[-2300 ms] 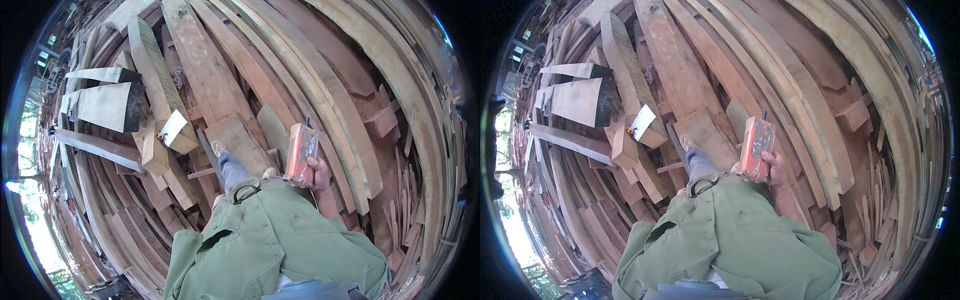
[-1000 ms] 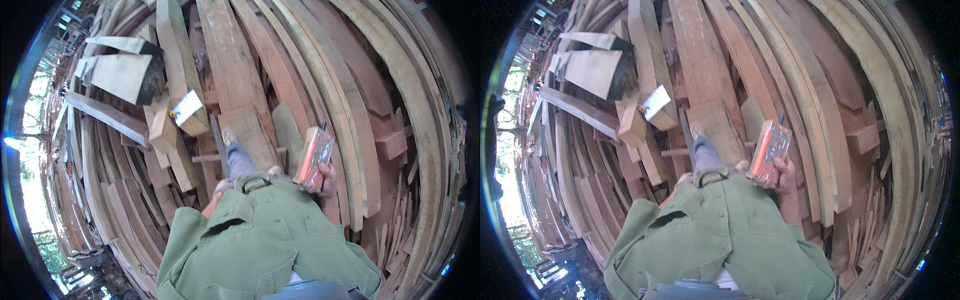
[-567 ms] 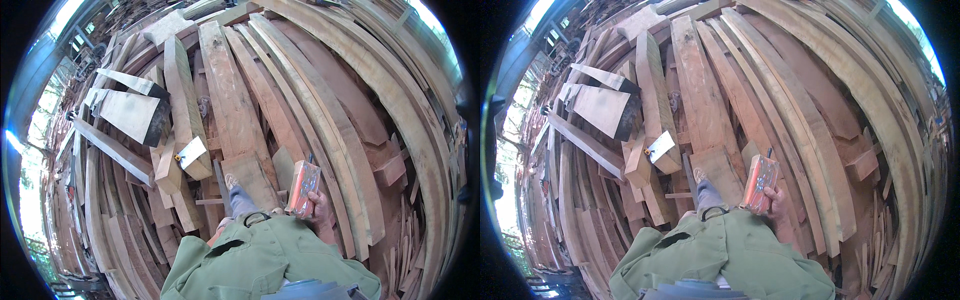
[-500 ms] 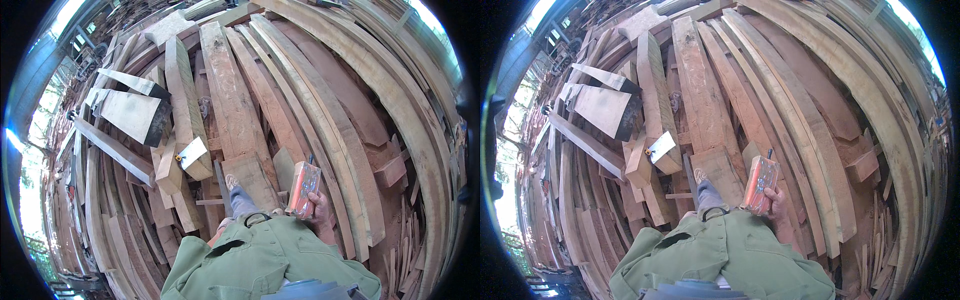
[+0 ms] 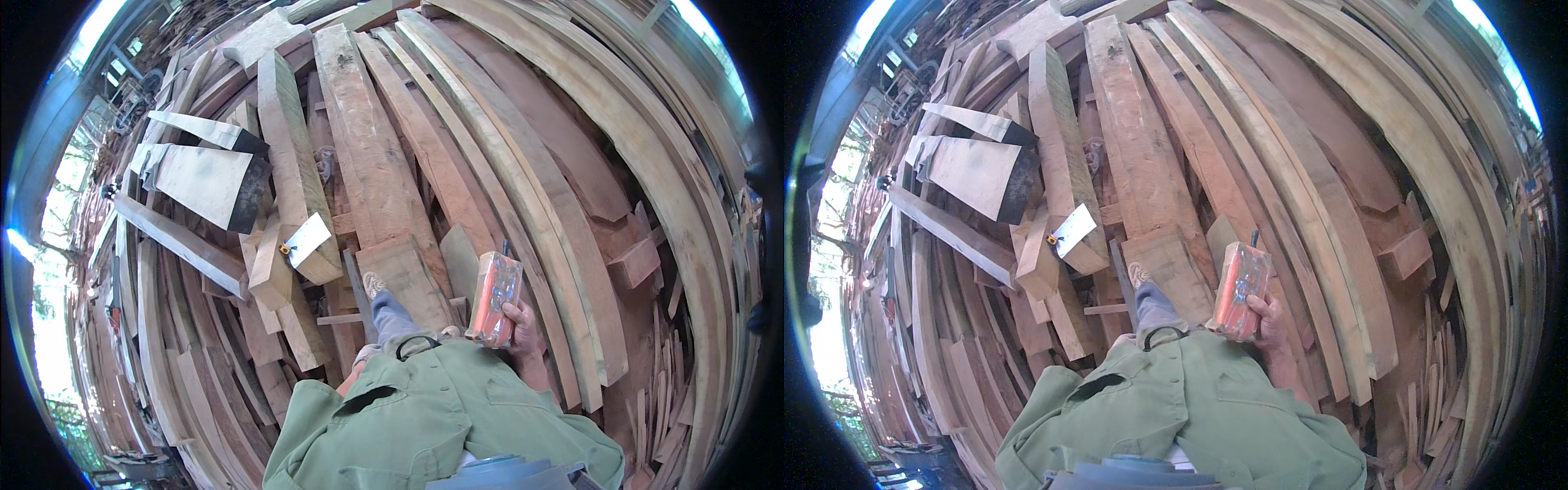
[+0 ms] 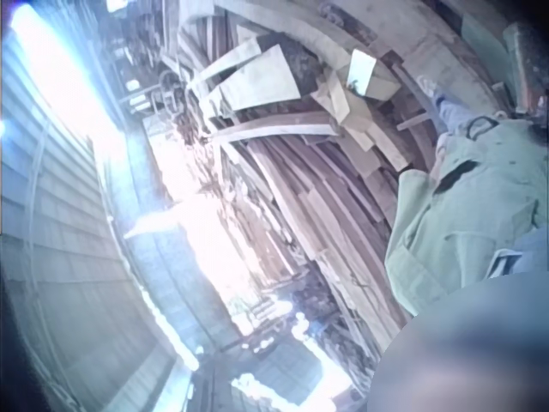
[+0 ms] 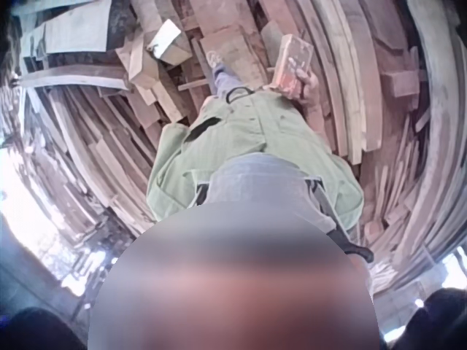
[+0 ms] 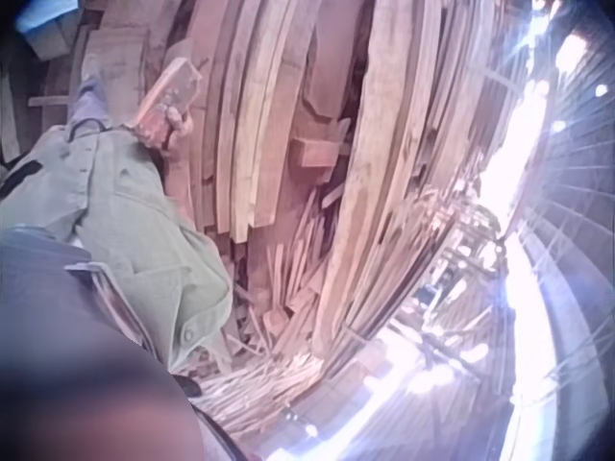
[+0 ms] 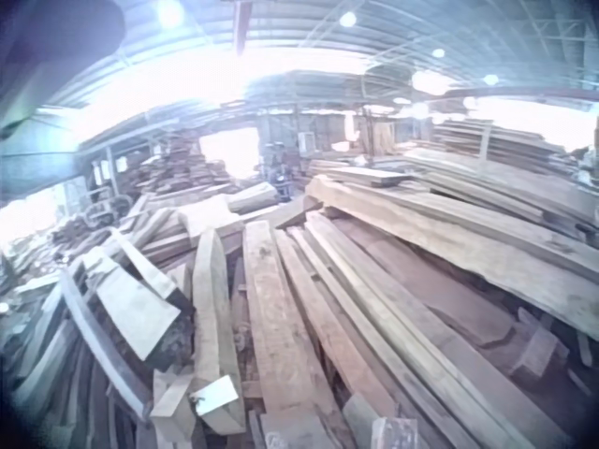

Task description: The person walks through a cluttered lumber yard, holding a small packaged item and a tape measure. They step over and between stacked planks, occasionally lifting or shifting pieces of wood and a strap to navigate the area.

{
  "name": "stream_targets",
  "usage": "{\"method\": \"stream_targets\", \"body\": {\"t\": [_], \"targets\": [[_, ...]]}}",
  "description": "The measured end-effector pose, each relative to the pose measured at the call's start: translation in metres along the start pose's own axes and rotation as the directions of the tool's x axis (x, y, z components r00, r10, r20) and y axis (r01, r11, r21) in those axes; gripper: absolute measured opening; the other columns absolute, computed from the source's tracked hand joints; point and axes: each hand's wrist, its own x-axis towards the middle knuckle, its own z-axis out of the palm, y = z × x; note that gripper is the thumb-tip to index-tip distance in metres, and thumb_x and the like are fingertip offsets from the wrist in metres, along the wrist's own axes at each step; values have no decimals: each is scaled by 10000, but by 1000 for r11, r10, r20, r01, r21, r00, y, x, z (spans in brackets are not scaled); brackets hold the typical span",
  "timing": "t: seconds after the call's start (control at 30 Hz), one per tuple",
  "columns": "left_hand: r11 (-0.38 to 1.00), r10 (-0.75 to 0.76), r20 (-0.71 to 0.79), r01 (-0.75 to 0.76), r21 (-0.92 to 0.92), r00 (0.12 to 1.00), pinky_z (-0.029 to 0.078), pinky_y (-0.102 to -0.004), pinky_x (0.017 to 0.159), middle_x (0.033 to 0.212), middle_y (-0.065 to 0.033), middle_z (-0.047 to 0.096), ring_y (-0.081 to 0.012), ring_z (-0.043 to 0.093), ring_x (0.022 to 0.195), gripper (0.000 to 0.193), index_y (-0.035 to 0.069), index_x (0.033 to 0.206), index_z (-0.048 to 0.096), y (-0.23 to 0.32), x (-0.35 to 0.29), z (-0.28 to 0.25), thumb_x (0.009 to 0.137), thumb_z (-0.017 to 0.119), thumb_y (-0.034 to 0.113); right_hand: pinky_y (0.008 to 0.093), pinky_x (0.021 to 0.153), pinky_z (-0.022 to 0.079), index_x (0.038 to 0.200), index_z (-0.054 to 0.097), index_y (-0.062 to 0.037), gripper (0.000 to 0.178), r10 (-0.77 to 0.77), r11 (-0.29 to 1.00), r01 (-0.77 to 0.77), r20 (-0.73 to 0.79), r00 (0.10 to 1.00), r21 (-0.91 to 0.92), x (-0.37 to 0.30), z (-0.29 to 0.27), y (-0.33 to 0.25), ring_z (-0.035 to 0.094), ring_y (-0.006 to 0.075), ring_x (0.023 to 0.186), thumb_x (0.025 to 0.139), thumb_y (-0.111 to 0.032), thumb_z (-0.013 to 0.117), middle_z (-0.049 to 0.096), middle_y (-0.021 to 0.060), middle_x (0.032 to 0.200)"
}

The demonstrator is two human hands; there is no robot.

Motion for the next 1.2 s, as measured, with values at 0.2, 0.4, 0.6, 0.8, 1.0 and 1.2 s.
{"method": "stream_targets", "body": {"t": [0.2, 0.4, 0.6, 0.8, 1.0, 1.2], "targets": [[1000, 1, 2, -1, 12, 1000, 489, -365, 947, 1161, -155, 680, -296, 635, 1093, 448, 48, 1178, 669, 2, 2, -3, 833, 656, 334, 353, 935, 537, 1326, 480, 39, 532, 18, 1000, -17, -14, 1000, 11, 0, 3, -1, 640, 192, 1036, 859, -126, 674, 618, 105, 1188], [999, 12, 9, -12, 31, 1000, 491, -363, 939, 1152, -153, 683, -291, 638, 1085, 435, 49, 1169, 672, 6, 8, -6, 833, 659, 325, 352, 945, 529, 1321, 483, 37, 533, 20, 1000, -20, 10, 1000, 10, 0, 10, -6, 636, 188, 1045, 857, -134, 682, 619, 106, 1184], [999, 14, 7, -14, 32, 1000, 493, -361, 932, 1143, -151, 685, -286, 640, 1076, 422, 49, 1161, 675, 7, 13, -7, 833, 662, 315, 353, 930, 540, 1323, 479, 39, 534, 8, 1000, -8, 41, 999, -4, 4, 11, -7, 643, 194, 1044, 864, -145, 680, 620, 112, 1186], [999, 22, 1, -23, 25, 1000, 496, -359, 925, 1133, -149, 687, -281, 642, 1068, 409, 50, 1153, 678, 7, 17, -7, 833, 664, 306, 372, 927, 546, 1337, 451, 54, 561, 11, 1000, -11, 62, 998, 0, 5, 11, -8, 647, 211, 1041, 868, -155, 678, 615, 124, 1191], [999, 27, 6, -27, 28, 1000, 498, -357, 917, 1124, -147, 689, -276, 645, 1060, 396, 51, 1144, 681, 6, 19, -5, 834, 667, 297, 371, 932, 542, 1341, 445, 54, 559, 54, 998, -53, 38, 998, -42, 5, 16, -13, 646, 214, 1044, 874, -161, 665, 612, 129, 1194], [999, 29, 17, -30, 41, 999, 500, -355, 910, 1115, -145, 691, -272, 647, 1051, 383, 52, 1136, 684, 2, 20, -4, 834, 669, 287, 362, 926, 542, 1338, 451, 52, 552, 36, 999, -34, 46, 998, -41, 7, 14, -13, 641, 199, 1045, 871, -151, 667, 608, 127, 1200]]}}
